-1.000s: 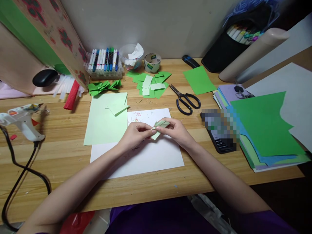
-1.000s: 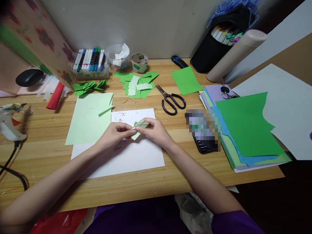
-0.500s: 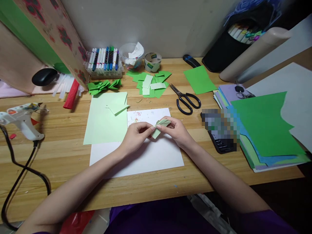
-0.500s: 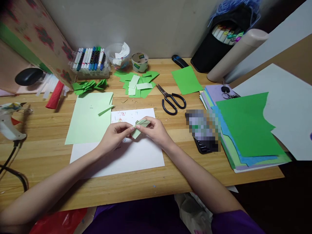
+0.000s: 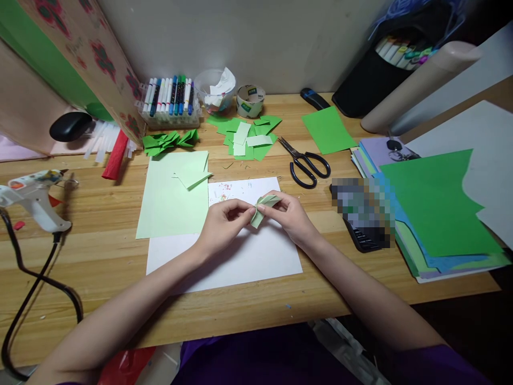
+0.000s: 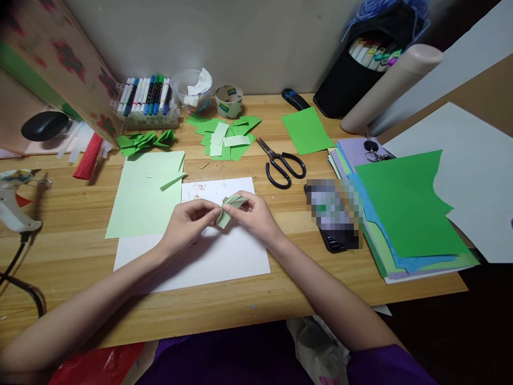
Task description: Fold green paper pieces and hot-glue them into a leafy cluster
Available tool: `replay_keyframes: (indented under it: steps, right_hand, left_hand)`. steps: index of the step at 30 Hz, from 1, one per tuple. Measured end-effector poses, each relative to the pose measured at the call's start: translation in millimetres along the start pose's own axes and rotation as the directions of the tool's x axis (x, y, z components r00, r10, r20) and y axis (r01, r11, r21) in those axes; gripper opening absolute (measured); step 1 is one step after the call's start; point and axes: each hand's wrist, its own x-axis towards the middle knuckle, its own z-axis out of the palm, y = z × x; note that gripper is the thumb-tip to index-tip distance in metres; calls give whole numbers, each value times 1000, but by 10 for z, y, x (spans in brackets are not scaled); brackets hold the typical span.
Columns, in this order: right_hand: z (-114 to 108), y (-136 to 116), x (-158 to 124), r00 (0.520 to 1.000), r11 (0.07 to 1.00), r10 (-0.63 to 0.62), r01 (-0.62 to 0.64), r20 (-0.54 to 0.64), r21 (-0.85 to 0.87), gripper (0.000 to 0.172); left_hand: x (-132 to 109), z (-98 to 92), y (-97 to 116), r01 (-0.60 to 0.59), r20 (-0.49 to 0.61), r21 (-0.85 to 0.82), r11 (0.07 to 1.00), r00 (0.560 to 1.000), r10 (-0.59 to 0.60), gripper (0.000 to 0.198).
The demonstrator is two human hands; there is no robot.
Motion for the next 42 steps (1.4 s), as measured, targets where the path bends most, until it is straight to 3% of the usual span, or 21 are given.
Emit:
replay_keyframes:
  steps: [15,22,29,38,42]
  right_hand:
    - [25,-60,-17,1000,998,17,-18,-16,-59,17]
    - [40,0,-39,997,997,-18,12,-71,-77,18]
    - [37,2,-49,996,994,19,-28,-87,-109,22]
    - [10,-38,-19,998,993,56,-58,-30,-98,24]
    - [24,-10,-33,997,995,31,-38,-64,-97,21]
  left_hand:
    - [0,12,-79,-53,-22,7,999,998,53,15]
    - [1,19,-61,-12,31,-21,1000,999,13,19]
    - [-8,-4,-18,21,20,55,998,1000,-22,21]
    - [17,-15,-79,-19,58,58,998,998,16,23]
    - [0,10,-85,-21,64,56,998,998,18,24]
